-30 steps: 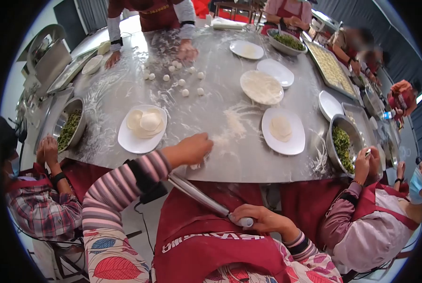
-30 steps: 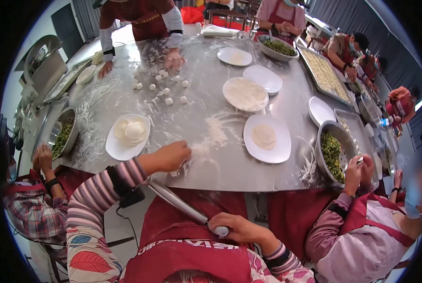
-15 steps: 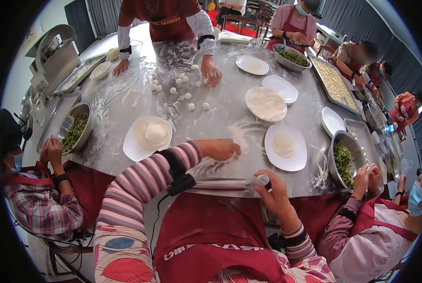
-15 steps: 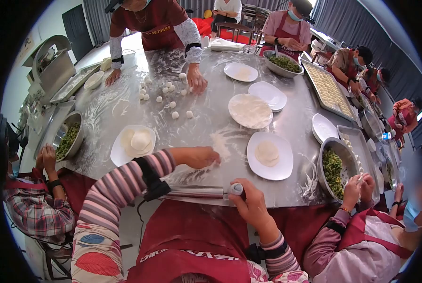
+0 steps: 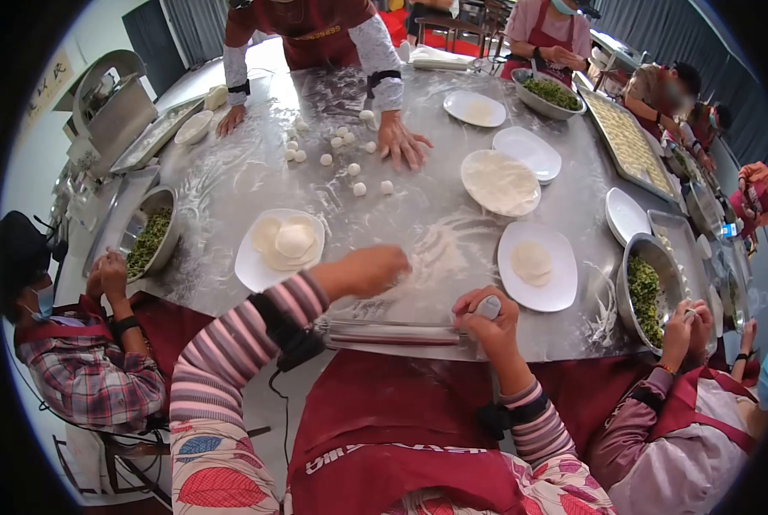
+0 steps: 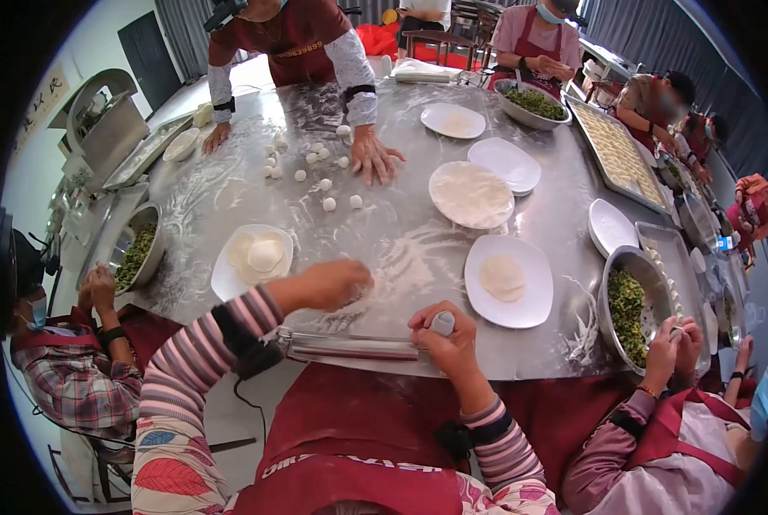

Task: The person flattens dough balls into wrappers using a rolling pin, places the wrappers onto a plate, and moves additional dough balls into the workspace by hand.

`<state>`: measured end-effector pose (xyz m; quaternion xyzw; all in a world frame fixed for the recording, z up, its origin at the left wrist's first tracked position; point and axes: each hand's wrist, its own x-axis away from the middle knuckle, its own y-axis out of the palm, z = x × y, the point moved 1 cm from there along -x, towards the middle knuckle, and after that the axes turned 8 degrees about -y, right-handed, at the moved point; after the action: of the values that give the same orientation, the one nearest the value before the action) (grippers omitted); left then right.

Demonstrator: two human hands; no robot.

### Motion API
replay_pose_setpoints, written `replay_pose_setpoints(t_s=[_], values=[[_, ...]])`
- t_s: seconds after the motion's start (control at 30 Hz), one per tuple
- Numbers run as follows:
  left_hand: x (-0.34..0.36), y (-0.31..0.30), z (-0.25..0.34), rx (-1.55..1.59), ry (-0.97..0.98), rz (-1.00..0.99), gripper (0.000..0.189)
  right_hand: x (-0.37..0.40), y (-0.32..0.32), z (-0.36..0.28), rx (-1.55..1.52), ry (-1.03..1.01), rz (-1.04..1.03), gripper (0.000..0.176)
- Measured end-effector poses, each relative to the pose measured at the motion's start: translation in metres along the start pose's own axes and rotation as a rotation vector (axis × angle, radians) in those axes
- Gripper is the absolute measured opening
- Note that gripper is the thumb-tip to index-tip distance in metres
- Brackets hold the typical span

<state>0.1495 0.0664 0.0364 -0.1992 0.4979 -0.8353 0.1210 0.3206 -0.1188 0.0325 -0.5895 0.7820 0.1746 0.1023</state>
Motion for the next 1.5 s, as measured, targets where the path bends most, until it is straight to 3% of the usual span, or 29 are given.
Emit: replay_pose_setpoints(t_s=[0.07,0.13,0.2,0.27,0.33,0.4,0.5,0.6,0.7,0.83,0.9,1.0,1.13,1.23,1.3,1.33,1.4,1.43,1.5], values=[[0.022,0.030,-0.001,-0.075,0.223,0.250,0.032,-0.006,0.000,0.001,-0.042,0.059,0.021,0.009],[0.036,0.024,0.014,-0.109,0.176,0.317,0.026,-0.009,0.000,0.004,0.053,0.095,0.088,0.008],[0.043,0.008,0.018,0.095,0.014,0.041,0.017,-0.012,0.004,0.008,0.117,0.054,0.145,0.008],[0.031,0.002,-0.005,0.120,-0.080,0.077,0.013,-0.014,0.005,0.017,0.184,0.017,0.197,0.009],[0.020,-0.018,-0.030,0.031,-0.470,0.290,0.016,-0.014,0.003,0.028,0.290,-0.048,0.276,0.010],[-0.003,-0.022,-0.076,-0.045,-0.463,0.534,0.026,-0.014,0.005,0.027,0.287,-0.052,0.288,0.011],[-0.032,-0.041,-0.107,-0.125,-0.476,0.666,0.036,-0.014,0.006,0.025,0.294,-0.061,0.306,0.013],[-0.058,-0.045,-0.119,-0.105,-0.470,0.712,0.030,-0.011,0.002,0.030,0.313,-0.072,0.317,0.012],[-0.077,-0.044,-0.126,-0.163,-0.449,0.568,0.020,-0.012,0.003,0.028,0.273,-0.027,0.305,0.013],[-0.069,-0.036,-0.122,-0.161,-0.371,0.652,0.016,-0.012,0.003,0.025,0.343,-0.037,0.281,0.013],[-0.053,-0.037,-0.105,0.047,-0.213,0.592,0.020,-0.011,0.002,0.027,0.314,-0.070,0.277,0.013],[-0.019,-0.019,-0.070,0.241,-0.173,0.474,0.025,-0.007,0.004,0.021,0.272,-0.073,0.267,0.012],[0.001,-0.003,-0.051,0.286,-0.098,0.491,0.025,0.000,0.006,0.016,0.266,-0.052,0.260,0.012],[-0.006,-0.023,-0.039,0.255,-0.138,0.392,0.033,0.001,0.003,0.019,0.261,-0.039,0.264,0.012],[-0.013,-0.038,-0.022,0.107,-0.240,0.682,0.055,0.004,0.003,0.024,0.295,-0.066,0.286,0.012],[-0.021,-0.032,-0.020,0.106,-0.246,0.680,0.055,0.005,0.004,0.023,0.291,-0.062,0.284,0.012],[-0.041,-0.012,-0.017,-0.203,-0.261,0.565,0.076,0.003,0.005,0.017,0.272,-0.016,0.285,0.012],[-0.046,-0.001,-0.016,-0.206,-0.276,0.418,0.079,0.001,0.004,0.020,0.272,-0.010,0.287,0.012],[-0.051,0.017,-0.019,-0.167,-0.288,0.383,0.079,0.002,0.002,0.023,0.317,-0.157,0.222,0.011]])
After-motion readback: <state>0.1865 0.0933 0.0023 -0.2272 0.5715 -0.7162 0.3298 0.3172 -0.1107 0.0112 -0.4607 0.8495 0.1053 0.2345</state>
